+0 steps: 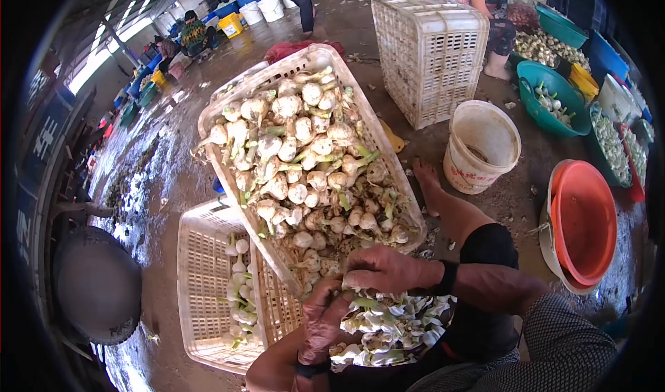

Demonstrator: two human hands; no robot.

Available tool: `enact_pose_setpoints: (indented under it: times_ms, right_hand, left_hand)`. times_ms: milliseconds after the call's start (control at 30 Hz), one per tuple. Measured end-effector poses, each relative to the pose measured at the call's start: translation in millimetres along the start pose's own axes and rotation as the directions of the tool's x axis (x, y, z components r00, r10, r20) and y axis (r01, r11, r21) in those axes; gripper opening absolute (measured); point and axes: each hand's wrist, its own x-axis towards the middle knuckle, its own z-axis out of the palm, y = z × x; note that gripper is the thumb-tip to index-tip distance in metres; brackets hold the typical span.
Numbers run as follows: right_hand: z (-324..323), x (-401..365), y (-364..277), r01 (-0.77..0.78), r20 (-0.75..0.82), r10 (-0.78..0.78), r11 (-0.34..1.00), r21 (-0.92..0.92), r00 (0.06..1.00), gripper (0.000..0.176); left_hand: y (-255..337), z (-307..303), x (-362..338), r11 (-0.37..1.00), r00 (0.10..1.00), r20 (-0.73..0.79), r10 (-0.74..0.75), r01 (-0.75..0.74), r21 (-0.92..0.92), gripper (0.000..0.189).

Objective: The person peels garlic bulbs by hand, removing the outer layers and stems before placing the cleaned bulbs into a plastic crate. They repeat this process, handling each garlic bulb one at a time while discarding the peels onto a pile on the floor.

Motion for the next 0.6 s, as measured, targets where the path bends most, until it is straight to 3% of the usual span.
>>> enact_pose_setpoints:
  times_ms: [67,100,167,300,400,467,500,567,600]
  right_hand:
    - [-4.3,1.6,-7.6,-0.109,0.058,0.1,0.978,0.177,0.993,0.022]
    - [-4.5,1.4,-3.6,-0.107,0.059,0.098,0.978,0.177,0.993,0.022]
    - [-3.3,1.1,10.4,0.084,0.141,-0.074,0.994,-0.073,0.987,0.02]
    - [4.7,-1.4,19.1,0.113,0.085,-0.108,0.992,-0.057,0.99,0.017]
    - [2.1,-0.4,13.5,0.099,0.114,-0.085,0.988,-0.12,0.99,0.013]
    - [8.1,-0.8,14.9,0.094,0.047,-0.086,0.975,-0.199,0.995,0.013]
    - [11.8,-1.6,17.9,0.093,0.047,-0.086,0.976,-0.197,0.995,0.013]
    - [15.8,-2.6,28.6,0.078,-0.06,-0.096,0.964,-0.254,0.994,0.013]
    - [11.6,-1.1,33.5,0.078,-0.062,-0.097,0.963,-0.259,0.993,0.013]
  left_hand:
    - [4.2,1.7,-0.2,0.991,0.999,-0.042,-0.009,0.003,-0.134,0.023]
    - [5.4,2.2,0.3,0.991,0.999,-0.042,-0.007,0.001,-0.133,0.023]
    - [6.9,3.0,1.4,0.993,0.998,-0.051,0.048,-0.053,-0.102,0.022]
    - [6.0,-0.4,1.6,0.996,0.999,-0.033,0.015,-0.018,-0.083,0.02]
    - [1.5,-3.5,4.2,0.998,0.998,0.014,0.061,-0.061,0.028,0.02]
    - [-1.5,-4.0,4.4,0.948,0.98,0.049,0.19,-0.197,0.251,0.021]
    - [-1.0,-4.1,4.3,0.948,0.981,0.048,0.189,-0.195,0.251,0.021]
    - [5.6,1.0,6.2,0.765,0.932,0.114,0.345,-0.349,0.542,0.021]
    - [5.0,4.1,8.0,0.764,0.93,0.118,0.348,-0.354,0.539,0.021]
